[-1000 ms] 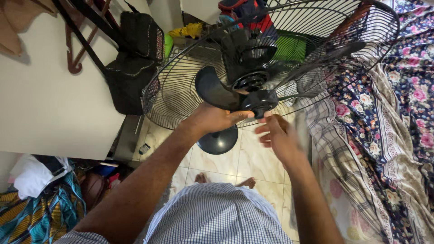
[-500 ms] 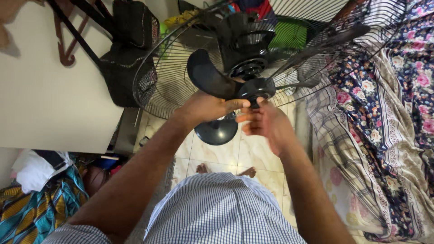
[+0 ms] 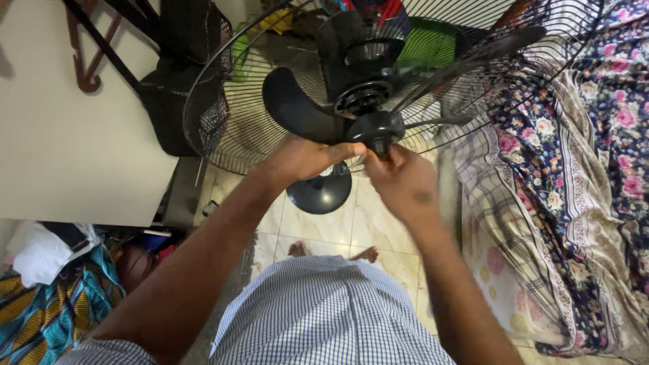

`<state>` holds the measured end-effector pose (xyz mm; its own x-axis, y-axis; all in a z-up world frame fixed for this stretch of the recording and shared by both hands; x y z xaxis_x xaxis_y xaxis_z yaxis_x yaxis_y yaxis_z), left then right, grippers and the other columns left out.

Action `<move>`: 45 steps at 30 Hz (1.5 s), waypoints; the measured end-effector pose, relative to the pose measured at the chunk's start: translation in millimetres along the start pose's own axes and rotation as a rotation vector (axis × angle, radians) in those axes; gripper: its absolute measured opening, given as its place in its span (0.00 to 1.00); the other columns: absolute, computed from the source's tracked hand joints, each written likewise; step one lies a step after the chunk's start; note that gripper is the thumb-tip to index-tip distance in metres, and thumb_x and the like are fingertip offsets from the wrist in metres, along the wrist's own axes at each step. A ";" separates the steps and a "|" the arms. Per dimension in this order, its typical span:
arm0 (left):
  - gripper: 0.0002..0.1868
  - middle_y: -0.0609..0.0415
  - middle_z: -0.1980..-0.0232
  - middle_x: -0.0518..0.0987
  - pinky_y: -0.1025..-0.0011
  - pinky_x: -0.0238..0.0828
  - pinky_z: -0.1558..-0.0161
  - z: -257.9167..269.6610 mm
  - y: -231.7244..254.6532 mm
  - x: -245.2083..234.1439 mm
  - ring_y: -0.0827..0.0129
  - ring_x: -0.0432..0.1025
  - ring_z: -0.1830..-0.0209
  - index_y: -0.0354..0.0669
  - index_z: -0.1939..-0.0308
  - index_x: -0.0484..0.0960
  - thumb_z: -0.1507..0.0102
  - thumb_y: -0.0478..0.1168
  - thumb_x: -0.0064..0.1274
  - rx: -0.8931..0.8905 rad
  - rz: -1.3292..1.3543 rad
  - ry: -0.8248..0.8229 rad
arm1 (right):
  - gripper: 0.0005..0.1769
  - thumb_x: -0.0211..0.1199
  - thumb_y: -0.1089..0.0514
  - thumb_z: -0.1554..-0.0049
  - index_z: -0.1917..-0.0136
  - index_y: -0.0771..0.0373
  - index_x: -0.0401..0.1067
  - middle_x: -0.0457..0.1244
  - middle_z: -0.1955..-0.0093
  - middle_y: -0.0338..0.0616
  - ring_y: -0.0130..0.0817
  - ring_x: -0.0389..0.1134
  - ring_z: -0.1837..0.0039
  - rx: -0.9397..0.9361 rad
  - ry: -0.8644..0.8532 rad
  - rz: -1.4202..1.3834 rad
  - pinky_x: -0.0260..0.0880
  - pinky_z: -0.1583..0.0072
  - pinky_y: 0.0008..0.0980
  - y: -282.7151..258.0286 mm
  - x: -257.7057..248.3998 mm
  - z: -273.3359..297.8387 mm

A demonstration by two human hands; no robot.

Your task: The person reassembles a standing electric fan by attaching the front grille and securing it with a screw. They use a screwdriver to tighten the screw at the top of the grille, completing the assembly.

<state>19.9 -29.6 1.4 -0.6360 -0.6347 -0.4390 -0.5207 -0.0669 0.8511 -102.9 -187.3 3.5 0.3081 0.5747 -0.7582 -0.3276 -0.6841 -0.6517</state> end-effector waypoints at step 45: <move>0.21 0.55 0.51 0.85 0.66 0.75 0.50 7.3 -7.9 1.5 0.68 0.78 0.52 0.44 0.44 0.83 0.35 0.51 0.61 -0.046 0.158 -0.016 | 0.23 0.51 0.45 0.34 0.56 0.69 0.69 0.65 0.69 0.45 0.31 0.65 0.72 0.291 -0.326 -0.712 0.69 0.66 0.31 10.3 22.6 -10.6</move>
<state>18.9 -24.4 -8.0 -0.7168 -0.6281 -0.3029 -0.3873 -0.0027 0.9220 -89.8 -186.1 -20.1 0.2696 0.9575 -0.1022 -0.3836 0.0095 -0.9234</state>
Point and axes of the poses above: each hand's wrist, its own z-axis away from the middle knuckle, its own x-axis out of the palm, y = z × x, the point moved 3 cm from there along -z, towards the middle knuckle
